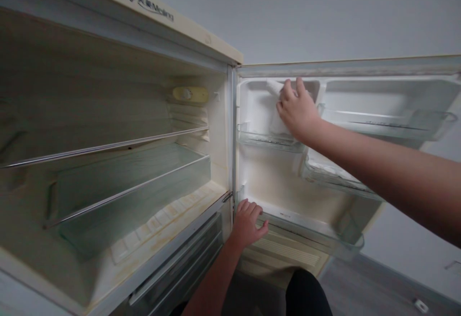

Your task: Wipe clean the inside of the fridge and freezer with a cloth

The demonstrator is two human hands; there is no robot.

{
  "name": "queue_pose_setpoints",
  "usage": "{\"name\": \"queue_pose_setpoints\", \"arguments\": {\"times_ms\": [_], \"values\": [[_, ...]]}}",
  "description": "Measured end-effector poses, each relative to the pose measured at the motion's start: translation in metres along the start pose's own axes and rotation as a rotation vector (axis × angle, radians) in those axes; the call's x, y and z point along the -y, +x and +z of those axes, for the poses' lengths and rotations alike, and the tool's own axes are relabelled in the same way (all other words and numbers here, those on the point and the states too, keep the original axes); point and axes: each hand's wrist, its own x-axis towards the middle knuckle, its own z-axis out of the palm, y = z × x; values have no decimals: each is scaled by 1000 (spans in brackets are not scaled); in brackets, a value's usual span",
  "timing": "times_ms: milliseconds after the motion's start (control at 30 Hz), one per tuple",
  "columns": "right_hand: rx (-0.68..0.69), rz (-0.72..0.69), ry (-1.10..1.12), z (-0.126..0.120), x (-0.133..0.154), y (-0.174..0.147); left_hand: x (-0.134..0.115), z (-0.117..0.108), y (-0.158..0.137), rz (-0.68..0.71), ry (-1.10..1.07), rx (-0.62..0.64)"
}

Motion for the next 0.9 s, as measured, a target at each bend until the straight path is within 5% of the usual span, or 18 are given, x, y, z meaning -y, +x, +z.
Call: {"name": "queue_pose_setpoints", "arguments": {"times_ms": [133,400,500,633,900], "values": [[-88,-18,111,3,10,12,-1,2,0,3,3,0],[241,-100,37,40,10,24,-3,3,0,-2,18,-1],[225,-86,-26,46,8,27,-3,2,0,2,18,-3],[101,-6,-57,34,1,28,-2,2,0,12,17,-12],[115,232,-102,-4,-4,28,-3,-1,1,15,32,10]]}}
